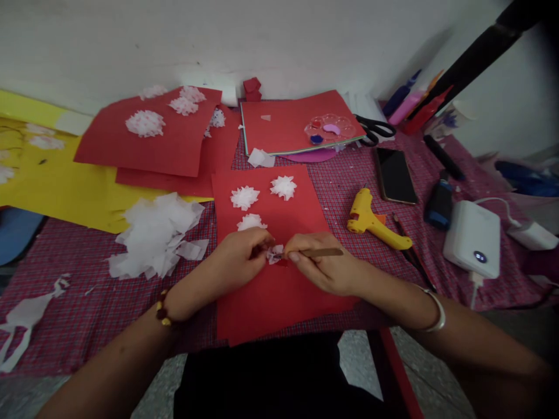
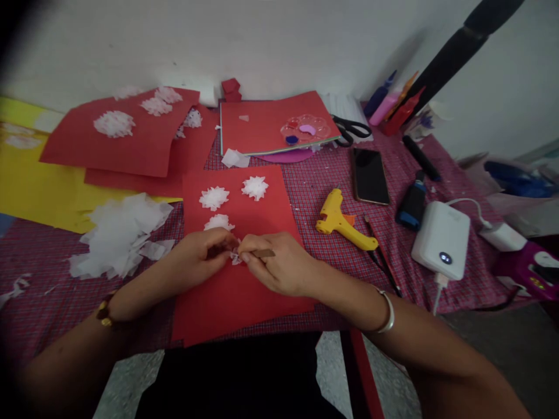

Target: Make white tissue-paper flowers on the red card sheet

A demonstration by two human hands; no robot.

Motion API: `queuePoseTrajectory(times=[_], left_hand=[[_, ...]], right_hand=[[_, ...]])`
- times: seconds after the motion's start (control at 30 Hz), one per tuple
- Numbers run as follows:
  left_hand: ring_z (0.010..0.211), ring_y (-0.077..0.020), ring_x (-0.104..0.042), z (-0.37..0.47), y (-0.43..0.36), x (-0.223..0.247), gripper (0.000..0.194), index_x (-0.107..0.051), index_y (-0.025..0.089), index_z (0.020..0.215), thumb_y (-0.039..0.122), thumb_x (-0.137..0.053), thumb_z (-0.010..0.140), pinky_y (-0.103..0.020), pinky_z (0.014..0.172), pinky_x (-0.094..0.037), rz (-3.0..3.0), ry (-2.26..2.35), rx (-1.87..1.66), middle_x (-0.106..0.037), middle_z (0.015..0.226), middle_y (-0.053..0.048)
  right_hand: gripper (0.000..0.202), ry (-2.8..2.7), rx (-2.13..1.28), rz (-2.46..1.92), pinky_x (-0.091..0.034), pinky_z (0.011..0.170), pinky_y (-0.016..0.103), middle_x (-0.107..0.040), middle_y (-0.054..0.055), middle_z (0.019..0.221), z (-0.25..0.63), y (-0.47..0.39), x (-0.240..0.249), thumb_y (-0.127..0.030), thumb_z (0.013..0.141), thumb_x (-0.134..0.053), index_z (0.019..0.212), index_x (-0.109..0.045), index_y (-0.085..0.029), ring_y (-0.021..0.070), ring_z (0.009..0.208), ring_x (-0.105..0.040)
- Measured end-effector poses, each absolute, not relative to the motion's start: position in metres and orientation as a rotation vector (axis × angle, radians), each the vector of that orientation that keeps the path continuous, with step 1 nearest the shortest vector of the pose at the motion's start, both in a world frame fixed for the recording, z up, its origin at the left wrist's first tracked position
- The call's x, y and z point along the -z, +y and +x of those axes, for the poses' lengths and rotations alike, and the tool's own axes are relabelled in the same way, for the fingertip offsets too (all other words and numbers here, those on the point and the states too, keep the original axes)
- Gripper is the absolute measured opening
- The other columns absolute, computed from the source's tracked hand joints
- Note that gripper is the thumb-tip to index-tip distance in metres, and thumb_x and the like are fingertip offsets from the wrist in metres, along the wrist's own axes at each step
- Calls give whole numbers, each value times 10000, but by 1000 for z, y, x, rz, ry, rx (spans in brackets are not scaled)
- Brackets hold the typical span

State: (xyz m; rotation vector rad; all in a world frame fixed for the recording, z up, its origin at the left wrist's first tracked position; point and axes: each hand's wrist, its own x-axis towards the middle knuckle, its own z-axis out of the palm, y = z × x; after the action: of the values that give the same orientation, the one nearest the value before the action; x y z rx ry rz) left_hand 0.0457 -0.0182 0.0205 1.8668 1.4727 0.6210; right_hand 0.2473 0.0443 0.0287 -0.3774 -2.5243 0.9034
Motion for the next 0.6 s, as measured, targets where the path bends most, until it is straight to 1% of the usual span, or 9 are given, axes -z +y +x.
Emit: queuePoseTrajectory(times=[0.07,0.13,0.2,0.3,0.37,0.43,0.47,0.53,0.6], left_hand=[[758,-125,-578,45,-19,-22,228,-592,160,869,47,-421,769,-250,680,-432,1862,1445,-641,-643,834,-17],[768,-123,-586,45,-19,-28,241,-586,161,854,34,-395,780,-250,697,-448,1833,1418,-663,-642,826,-14],[729,-115,-581,44,-19,-37,224,-585,165,859,51,-399,808,-239,671,-455,1812,1421,-716,-631,795,-2],[726,-110,-580,40,-23,-55,166,-585,181,910,106,-443,869,-228,665,-463,1855,1539,-832,-629,812,7],[751,-110,-591,35,-31,-61,139,-582,196,929,136,-460,903,-223,674,-468,1948,1643,-852,-636,838,6],[776,-122,-602,31,-49,-60,142,-581,204,968,140,-467,913,-228,671,-476,2104,1716,-796,-646,864,-6],[832,-138,-608,29,-60,-56,149,-582,202,994,136,-480,906,-243,711,-486,2207,1753,-748,-652,903,-22],[946,-173,-598,28,-88,-43,206,-593,196,1053,115,-496,890,-304,851,-479,2428,1823,-608,-664,985,-49],[1101,-218,-555,31,-115,-30,340,-566,173,1203,118,-504,873,-359,956,-438,2495,1862,-315,-645,1159,-86]], right_hand=[[185,-2508,-918,-387,-400,572,256,-587,29,719,247,43,-29,-193,949,-366,878,-533,-161,123,611,-522],[186,-2415,-1051,-429,-400,560,250,-569,19,699,245,44,-27,-205,939,-387,835,-536,-168,115,593,-510],[199,-2165,-1349,-559,-398,520,232,-547,-2,647,243,47,-24,-233,937,-401,791,-526,-179,104,549,-501],[198,-1547,-1835,-759,-343,401,200,-499,-45,529,239,55,-17,-293,929,-417,781,-505,-195,89,432,-448],[182,-1226,-2015,-808,-313,360,189,-489,-57,493,235,59,-14,-315,907,-451,783,-511,-196,82,392,-415],[180,-1075,-2101,-812,-316,357,184,-501,-56,489,231,62,-12,-325,885,-485,771,-525,-192,76,385,-413],[182,-1047,-2130,-808,-321,361,183,-509,-53,490,229,63,-11,-329,879,-496,768,-531,-190,74,385,-418],[192,-1037,-2159,-801,-332,371,183,-517,-50,488,226,63,-11,-336,875,-501,759,-531,-186,71,388,-427],[203,-1054,-2163,-795,-342,381,183,-517,-52,486,225,63,-11,-346,873,-503,755,-525,-183,68,389,-430]])
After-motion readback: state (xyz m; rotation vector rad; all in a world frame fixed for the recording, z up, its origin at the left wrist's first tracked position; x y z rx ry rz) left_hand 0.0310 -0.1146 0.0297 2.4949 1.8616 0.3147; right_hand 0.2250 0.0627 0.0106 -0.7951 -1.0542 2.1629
